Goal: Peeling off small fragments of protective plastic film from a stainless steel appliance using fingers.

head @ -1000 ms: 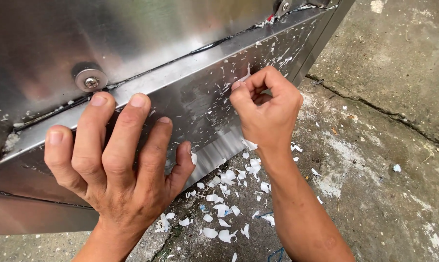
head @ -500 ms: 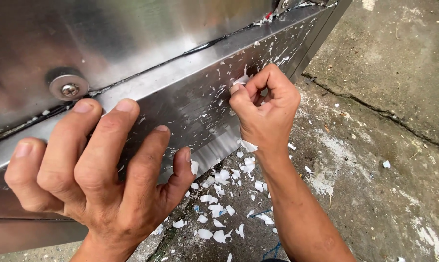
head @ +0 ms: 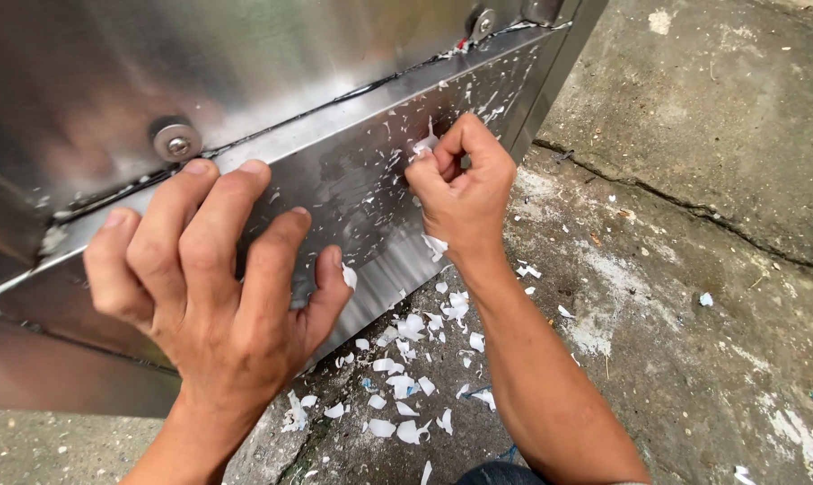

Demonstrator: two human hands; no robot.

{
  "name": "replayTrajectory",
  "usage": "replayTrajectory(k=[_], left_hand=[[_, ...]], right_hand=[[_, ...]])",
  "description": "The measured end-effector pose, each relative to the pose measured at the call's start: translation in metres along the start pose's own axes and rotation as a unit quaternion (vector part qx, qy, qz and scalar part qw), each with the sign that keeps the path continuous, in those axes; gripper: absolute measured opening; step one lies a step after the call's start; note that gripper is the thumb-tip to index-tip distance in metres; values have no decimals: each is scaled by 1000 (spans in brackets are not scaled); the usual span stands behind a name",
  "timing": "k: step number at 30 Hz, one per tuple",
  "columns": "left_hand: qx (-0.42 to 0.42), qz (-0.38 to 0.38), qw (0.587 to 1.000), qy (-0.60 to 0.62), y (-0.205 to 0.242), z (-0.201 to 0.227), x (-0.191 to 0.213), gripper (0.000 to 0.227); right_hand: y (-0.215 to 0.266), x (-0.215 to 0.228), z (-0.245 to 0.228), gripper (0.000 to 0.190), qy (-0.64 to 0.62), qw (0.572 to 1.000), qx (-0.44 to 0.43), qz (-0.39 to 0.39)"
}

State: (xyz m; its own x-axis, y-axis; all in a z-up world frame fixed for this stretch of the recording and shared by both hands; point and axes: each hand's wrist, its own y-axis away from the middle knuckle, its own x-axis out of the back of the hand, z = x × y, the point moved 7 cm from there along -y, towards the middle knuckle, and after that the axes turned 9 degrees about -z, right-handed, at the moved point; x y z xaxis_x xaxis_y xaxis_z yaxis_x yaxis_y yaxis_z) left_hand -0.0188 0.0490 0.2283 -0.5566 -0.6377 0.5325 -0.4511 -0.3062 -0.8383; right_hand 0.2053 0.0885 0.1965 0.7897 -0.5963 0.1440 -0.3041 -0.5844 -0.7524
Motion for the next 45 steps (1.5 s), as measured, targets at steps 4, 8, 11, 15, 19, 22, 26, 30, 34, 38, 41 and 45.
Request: replayTrajectory(k=[4,8,11,15,19,22,26,30,34,38,41,45], left_hand=[[-9,17,1000,8,-5,4,20,19],[-4,6,999,45,-3,4,46,24],[-1,9,998,59,-6,-2,60,25],[3,3,997,81,-1,6,61,27],[1,20,997,79,-2,9,53,25],[1,17,998,56,1,7,45,26],[1,26,999,37,1,3,36,20],[5,31,999,18,3,-1,23,17],[1,40,999,5,2,-2,11,18],[-7,46,999,-19,0,-4,3,17],[-5,42,999,-19,3,-5,0,17],[0,37,999,-30,3,-4,-5,18]], right_hand=[[-3,6,-26,23,60,998,16,0],[4,33,-32,22,204,976,53,53],[6,56,-36,22,148,983,-15,110],[26,35,-54,14,21,990,-136,45],[28,18,-49,16,55,983,-174,6],[26,11,-59,17,103,987,-120,-7],[22,8,-53,15,107,989,-98,34],[20,6,-42,10,94,992,-73,33],[15,3,-26,7,62,994,-84,28],[10,0,-10,11,42,997,-63,32],[16,-1,-1,11,36,997,-55,35],[19,1,16,8,-51,994,-95,21]])
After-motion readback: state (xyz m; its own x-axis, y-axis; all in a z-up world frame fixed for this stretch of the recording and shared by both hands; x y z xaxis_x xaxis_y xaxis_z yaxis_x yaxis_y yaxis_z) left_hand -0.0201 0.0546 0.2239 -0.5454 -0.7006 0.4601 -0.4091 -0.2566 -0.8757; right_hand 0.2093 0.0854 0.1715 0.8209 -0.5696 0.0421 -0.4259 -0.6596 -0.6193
